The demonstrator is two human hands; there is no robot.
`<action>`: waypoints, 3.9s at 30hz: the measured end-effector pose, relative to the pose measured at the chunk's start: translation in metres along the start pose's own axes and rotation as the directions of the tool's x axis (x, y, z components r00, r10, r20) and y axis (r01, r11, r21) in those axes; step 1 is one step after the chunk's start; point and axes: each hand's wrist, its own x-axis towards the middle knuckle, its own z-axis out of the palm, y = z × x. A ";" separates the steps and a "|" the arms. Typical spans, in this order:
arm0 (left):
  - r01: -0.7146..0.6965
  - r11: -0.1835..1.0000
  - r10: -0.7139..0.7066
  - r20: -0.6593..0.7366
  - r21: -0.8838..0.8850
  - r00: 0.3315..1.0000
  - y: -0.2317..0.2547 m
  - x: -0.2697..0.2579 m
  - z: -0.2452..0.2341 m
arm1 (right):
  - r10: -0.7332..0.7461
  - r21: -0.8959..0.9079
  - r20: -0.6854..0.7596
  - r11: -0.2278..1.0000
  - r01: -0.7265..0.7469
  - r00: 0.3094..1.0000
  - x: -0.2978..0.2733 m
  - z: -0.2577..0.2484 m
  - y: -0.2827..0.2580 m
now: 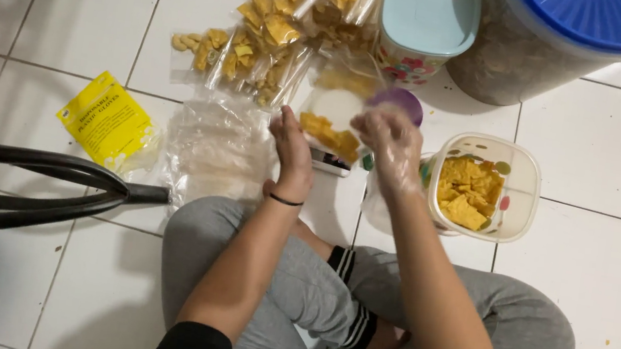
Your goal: Packaging chips into small plastic bags and weighing them on a digital scale.
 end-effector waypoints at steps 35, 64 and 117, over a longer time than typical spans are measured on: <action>-0.070 0.997 0.060 0.221 0.036 0.974 0.053 -0.023 0.001 | 0.222 -0.537 -0.235 0.782 -0.316 0.946 0.081 0.000 0.054; -0.119 0.975 0.093 0.142 0.186 0.985 0.032 -0.011 0.004 | 0.149 -0.314 0.136 0.944 -0.100 0.979 0.058 0.016 0.002; 0.050 0.975 -0.196 0.727 0.218 0.658 -0.001 -0.096 0.010 | 0.358 0.384 -0.139 0.879 -0.283 0.923 -0.095 -0.072 0.004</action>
